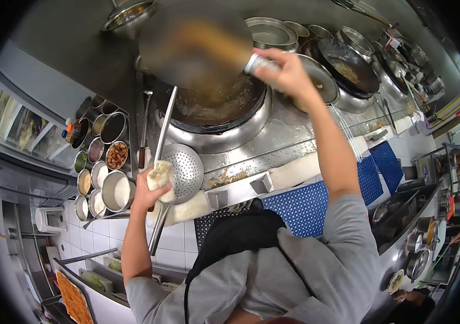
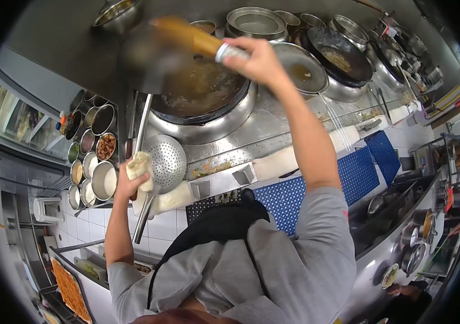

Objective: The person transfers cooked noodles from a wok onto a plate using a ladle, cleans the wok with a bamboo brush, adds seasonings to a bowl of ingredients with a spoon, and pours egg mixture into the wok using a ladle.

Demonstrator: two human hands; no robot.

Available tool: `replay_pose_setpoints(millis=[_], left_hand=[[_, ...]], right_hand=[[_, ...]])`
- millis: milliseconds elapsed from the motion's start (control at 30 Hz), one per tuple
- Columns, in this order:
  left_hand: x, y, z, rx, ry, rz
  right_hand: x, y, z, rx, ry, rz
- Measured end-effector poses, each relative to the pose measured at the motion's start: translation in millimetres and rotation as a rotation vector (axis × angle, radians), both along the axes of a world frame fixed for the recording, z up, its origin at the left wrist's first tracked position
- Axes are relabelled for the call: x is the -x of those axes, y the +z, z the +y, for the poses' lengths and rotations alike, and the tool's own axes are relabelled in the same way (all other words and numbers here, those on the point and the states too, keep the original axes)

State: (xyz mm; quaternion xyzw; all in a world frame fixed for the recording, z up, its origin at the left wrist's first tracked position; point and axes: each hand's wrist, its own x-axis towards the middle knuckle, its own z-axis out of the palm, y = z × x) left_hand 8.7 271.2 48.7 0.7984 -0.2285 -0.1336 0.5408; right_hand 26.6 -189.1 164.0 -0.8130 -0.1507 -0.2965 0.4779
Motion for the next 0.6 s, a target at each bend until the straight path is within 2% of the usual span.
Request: replay_pose_setpoints(millis=[33, 67, 133, 200, 233, 267, 333, 367, 433, 467, 567, 600], left_hand=[[8, -4, 1, 0.111, -0.003, 0.108], [13, -6, 2, 0.222, -0.007, 0.213], [17, -4, -6, 0.315, -0.022, 0.268], [23, -7, -22, 0.429, 0.032, 0.284], [19, -10, -27, 0.370, 0.065, 0.203], [14, -4, -29, 0.203, 0.069, 0.057], [1, 14, -29, -0.145, 0.071, -0.234], [-6, 12, -23, -0.252, 0.080, -0.503], [-8, 17, -15, -0.509, 0.155, -0.523], [-7, 18, -12, -0.638, 0.184, -0.528], [0, 29, -18, -0.714, 0.212, -0.539], [2, 34, -23, -0.736, 0.211, -0.538]], right_hand=[[16, 30, -10, -0.225, -0.038, 0.487], [10, 19, -33, -0.461, 0.160, 0.596], [12, -21, -41, -0.810, 0.297, 0.810], [22, -63, -11, -1.029, 0.464, 0.783], [25, -81, -2, -1.019, 0.410, 0.762], [31, -88, 5, -0.999, 0.344, 0.777], [45, -84, 26, -0.865, 0.054, 0.706], [46, -89, 22, -0.615, -0.005, 0.507], [54, -88, 17, -0.119, -0.120, 0.105], [61, -88, 15, 0.064, -0.191, 0.083], [99, 0, 64, 0.611, -0.409, 0.048], [94, 8, 67, 0.646, -0.419, 0.026]])
